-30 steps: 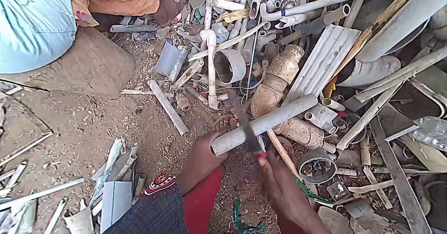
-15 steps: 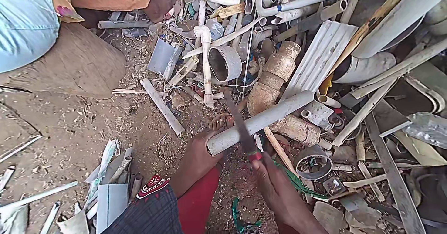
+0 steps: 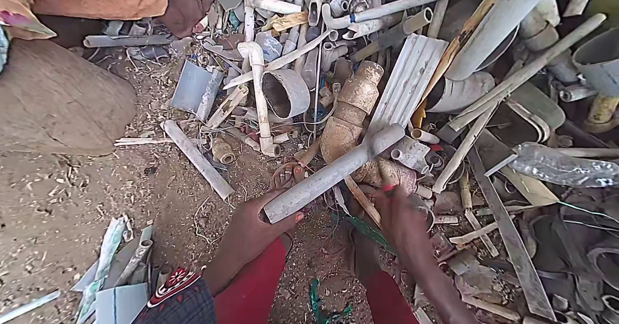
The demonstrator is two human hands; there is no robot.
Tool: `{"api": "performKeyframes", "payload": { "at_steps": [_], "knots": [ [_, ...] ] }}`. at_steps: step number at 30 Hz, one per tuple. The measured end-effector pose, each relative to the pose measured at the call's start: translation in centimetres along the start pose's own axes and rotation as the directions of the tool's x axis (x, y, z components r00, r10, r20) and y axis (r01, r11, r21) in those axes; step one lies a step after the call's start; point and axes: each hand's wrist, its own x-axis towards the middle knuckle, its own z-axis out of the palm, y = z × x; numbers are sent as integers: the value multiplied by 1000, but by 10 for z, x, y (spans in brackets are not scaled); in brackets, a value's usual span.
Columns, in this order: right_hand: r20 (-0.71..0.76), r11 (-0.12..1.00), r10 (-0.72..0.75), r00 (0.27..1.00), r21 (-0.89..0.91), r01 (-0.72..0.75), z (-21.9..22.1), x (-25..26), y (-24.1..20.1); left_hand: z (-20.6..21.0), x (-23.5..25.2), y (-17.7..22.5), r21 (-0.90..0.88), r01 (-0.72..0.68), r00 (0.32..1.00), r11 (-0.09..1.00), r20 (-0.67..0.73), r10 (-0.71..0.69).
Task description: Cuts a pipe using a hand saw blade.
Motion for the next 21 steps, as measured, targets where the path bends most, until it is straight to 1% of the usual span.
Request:
{"api": "performKeyframes", "payload": {
  "at_steps": [1, 2, 3, 4, 5, 6, 7, 8, 9, 10, 11, 12, 13, 14, 15, 16, 17, 18, 19, 20, 21],
  "knots": [
    [-14, 989, -142, 990, -35, 142, 9, -20, -9, 1, -1, -1, 15, -2, 1000, 1000, -15, 3],
    [-63, 946, -318, 946, -82, 313, 21, -35, -10, 2, -1, -3, 51, -24, 999, 998, -43, 27],
    [-96, 894, -443, 891, -130, 430, 29, -41, -7, 4, -1, -5, 105, -66, 994, 992, -84, 75],
    [-117, 879, -471, 874, -147, 454, 30, -39, -2, 4, 0, -8, 165, -112, 983, 980, -126, 133],
    [-136, 909, -411, 901, -134, 394, 27, -30, 4, 3, 0, -10, 216, -141, 973, 966, -148, 175],
    [-111, 962, -268, 957, -77, 261, 21, -17, 12, 2, 1, -11, 255, -164, 964, 953, -164, 210],
    [-95, 993, -111, 989, -45, 107, 16, -1, 22, 1, 2, -12, 276, -180, 956, 944, -176, 234],
    [-90, 999, 20, 996, -39, -24, 11, 12, 30, 1, 2, -11, 285, -192, 950, 939, -187, 251],
    [-90, 994, 95, 991, -44, -99, 6, 19, 32, 2, 2, -9, 290, -204, 943, 935, -198, 267],
    [-84, 994, 95, 992, -43, -98, 5, 17, 28, 2, 3, -8, 298, -220, 937, 929, -201, 287],
    [-67, 999, 33, 997, -39, -36, 8, 7, 20, 1, 3, -9, 312, -229, 934, 922, -198, 298],
    [-55, 995, -82, 995, -53, 79, 14, -8, 13, -1, 4, -9, 325, -232, 933, 917, -192, 305],
    [-68, 972, -225, 972, -80, 220, 22, -22, 8, -1, 6, -9, 332, -233, 934, 914, -187, 306],
    [-81, 941, -327, 942, -114, 317, 30, -30, 7, -1, 6, -10, 340, -234, 935, 911, -180, 307],
    [-86, 935, -344, 935, -126, 333, 34, -32, 8, -1, 7, -12, 345, -234, 938, 909, -167, 305],
    [-70, 961, -267, 961, -100, 259, 32, -28, 11, 1, 7, -13, 344, -229, 943, 911, -154, 296],
    [-38, 992, -122, 992, -38, 121, 26, -17, 15, 2, 6, -13, 328, -211, 953, 921, -142, 268],
    [-5, 999, 34, 999, 32, -34, 20, -3, 25, 3, 5, -10, 300, -177, 968, 937, -120, 221],
    [-37, 989, 118, 992, 89, -115, 15, 10, 37, 2, 5, -7, 284, -140, 983, 949, -74, 167],
    [-88, 980, 151, 985, 140, -138, 7, 17, 46, -1, 9, -3, 281, -103, 994, 954, 0, 107],
    [-134, 972, 157, 979, 196, -129, 1, 19, 52, -5, 15, 1, 285, -58, 994, 957, 105, 29]
  ]
}}
